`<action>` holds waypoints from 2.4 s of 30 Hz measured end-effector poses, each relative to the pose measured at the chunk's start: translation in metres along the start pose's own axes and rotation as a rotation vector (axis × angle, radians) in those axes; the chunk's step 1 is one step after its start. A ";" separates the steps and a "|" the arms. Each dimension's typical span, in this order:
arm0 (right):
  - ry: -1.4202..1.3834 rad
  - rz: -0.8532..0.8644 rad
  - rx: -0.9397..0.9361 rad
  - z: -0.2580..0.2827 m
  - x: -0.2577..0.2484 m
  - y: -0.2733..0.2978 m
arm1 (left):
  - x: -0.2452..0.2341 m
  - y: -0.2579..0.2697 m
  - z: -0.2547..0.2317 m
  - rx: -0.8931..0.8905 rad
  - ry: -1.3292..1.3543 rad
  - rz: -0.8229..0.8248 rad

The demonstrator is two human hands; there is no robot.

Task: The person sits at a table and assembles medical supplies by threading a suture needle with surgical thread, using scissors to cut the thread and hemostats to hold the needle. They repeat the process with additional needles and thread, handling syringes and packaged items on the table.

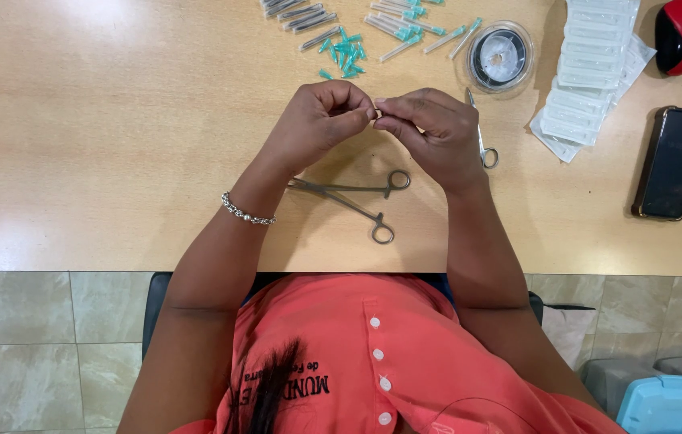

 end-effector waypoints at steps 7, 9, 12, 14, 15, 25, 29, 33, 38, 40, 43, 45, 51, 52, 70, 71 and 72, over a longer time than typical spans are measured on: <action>-0.014 -0.007 -0.026 0.001 -0.003 0.000 | -0.001 0.000 0.001 -0.013 -0.013 -0.012; -0.013 -0.008 -0.033 0.002 -0.003 0.000 | -0.001 -0.001 0.002 -0.003 -0.017 -0.009; 0.008 -0.013 -0.045 0.003 -0.003 -0.001 | 0.000 0.000 0.001 -0.016 -0.006 -0.003; 0.016 -0.020 -0.064 0.005 -0.003 -0.001 | 0.001 0.001 0.000 -0.009 0.003 0.011; 0.016 -0.020 -0.064 0.005 -0.003 -0.001 | 0.001 0.001 -0.001 -0.009 0.003 0.011; -0.095 -0.119 -0.010 0.001 0.000 -0.003 | 0.005 0.000 0.007 0.000 0.189 0.000; -0.167 -0.104 0.019 -0.003 0.001 0.000 | 0.005 0.000 0.000 -0.004 0.197 -0.010; -0.192 -0.114 0.027 -0.004 -0.006 0.000 | 0.002 0.001 0.005 -0.029 0.245 -0.033; -0.263 -0.111 0.047 -0.013 -0.009 -0.001 | 0.004 0.004 0.002 -0.043 0.275 0.007; -0.295 -0.099 0.044 -0.008 -0.007 -0.003 | 0.005 0.005 0.002 -0.047 0.278 0.017; -0.336 -0.078 0.048 -0.010 -0.003 -0.001 | 0.005 0.003 0.007 -0.047 0.292 0.033; -0.345 -0.070 0.054 -0.012 -0.003 0.002 | 0.005 0.001 0.008 -0.041 0.302 0.040; -0.460 0.016 0.142 -0.009 -0.004 0.000 | 0.003 -0.001 0.010 -0.040 0.342 0.054; -0.456 0.020 0.145 -0.010 -0.003 0.000 | 0.004 -0.001 0.011 -0.039 0.346 0.060; -0.320 -0.112 0.116 -0.018 -0.004 0.003 | 0.013 -0.003 0.022 -0.035 0.432 0.082; -0.308 -0.109 0.113 -0.019 -0.004 0.004 | 0.013 -0.004 0.024 -0.036 0.447 0.074; -0.308 -0.110 0.113 -0.018 -0.003 0.005 | 0.012 -0.004 0.020 -0.036 0.447 0.075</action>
Point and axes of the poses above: each hand's wrist, its own y-axis away from the middle knuckle, its own x-axis out of the palm, z = x × y, the point moved 5 cm from there along -y, towards the middle knuckle, and after that the axes turned 2 degrees about y, right-handed, at the moved point
